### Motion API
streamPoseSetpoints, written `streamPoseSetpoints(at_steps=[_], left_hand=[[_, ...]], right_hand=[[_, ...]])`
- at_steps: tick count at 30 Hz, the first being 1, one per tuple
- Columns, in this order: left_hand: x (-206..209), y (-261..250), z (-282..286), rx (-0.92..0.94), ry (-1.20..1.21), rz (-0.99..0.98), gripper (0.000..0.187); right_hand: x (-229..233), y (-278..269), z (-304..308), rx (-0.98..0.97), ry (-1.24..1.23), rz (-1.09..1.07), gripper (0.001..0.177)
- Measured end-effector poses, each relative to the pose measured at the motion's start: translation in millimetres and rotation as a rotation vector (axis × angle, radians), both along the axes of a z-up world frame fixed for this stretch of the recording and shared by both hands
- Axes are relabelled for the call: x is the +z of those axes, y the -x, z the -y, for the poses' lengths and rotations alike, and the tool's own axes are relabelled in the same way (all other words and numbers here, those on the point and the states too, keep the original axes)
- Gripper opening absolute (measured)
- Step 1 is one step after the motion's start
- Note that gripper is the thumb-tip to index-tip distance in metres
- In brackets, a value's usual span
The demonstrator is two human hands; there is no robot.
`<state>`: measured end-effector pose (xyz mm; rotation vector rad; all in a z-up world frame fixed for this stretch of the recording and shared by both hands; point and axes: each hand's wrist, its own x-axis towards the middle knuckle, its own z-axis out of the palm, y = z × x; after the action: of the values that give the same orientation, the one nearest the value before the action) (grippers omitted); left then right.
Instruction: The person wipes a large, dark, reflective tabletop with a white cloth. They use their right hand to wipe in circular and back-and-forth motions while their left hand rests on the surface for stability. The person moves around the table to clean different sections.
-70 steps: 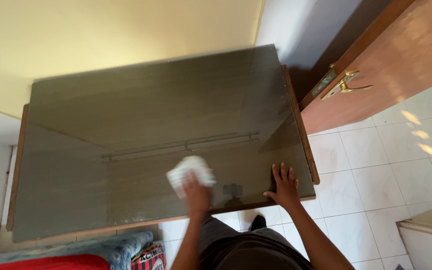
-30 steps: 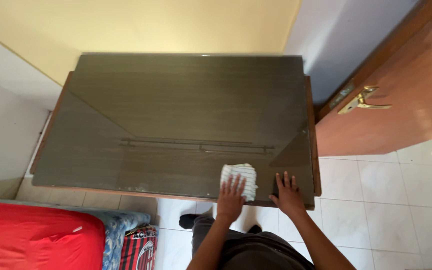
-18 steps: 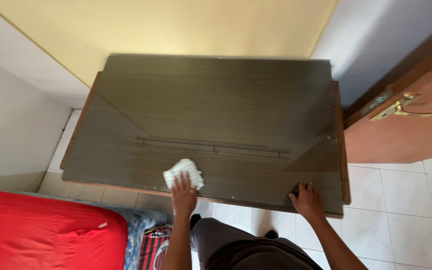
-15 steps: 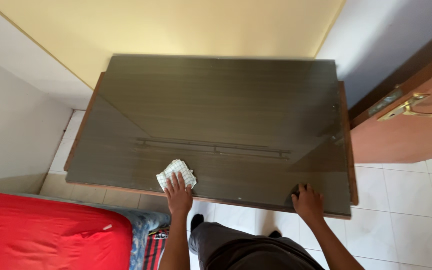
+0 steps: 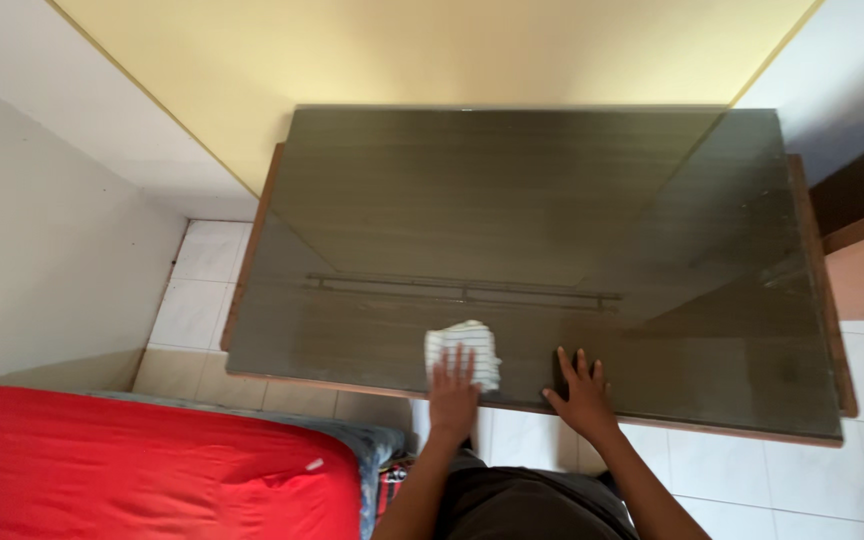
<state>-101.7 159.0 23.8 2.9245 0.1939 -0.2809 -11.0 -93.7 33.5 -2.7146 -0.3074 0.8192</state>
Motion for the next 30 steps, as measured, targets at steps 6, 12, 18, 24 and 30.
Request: streamPoseSetpoints(at_steps=[6, 12, 18, 24, 30], left_hand=[[-15, 47, -181, 0.218, -0.196, -0.033, 0.069], [-18, 62, -285, 0.597, -0.084, -0.035, 0.072], [-16, 26, -207, 0.329, -0.223, -0.011, 0.072], [-1, 13, -65, -0.148, 0.052, -0.030, 0.073], [7, 19, -54, -0.227, 0.086, -0.121, 0.073]], right_hand=[[-11, 21, -26, 0.008, 0.165, 0.077, 0.097], [-10, 21, -27, -0.035, 0.176, 0.100, 0.091], [-4, 32, -55, -0.112, 0.213, 0.031, 0.101], [-10, 41, -44, -0.078, 0.145, 0.044, 0.103], [-8, 46, -37, -0.022, 0.154, 0.058, 0.098]])
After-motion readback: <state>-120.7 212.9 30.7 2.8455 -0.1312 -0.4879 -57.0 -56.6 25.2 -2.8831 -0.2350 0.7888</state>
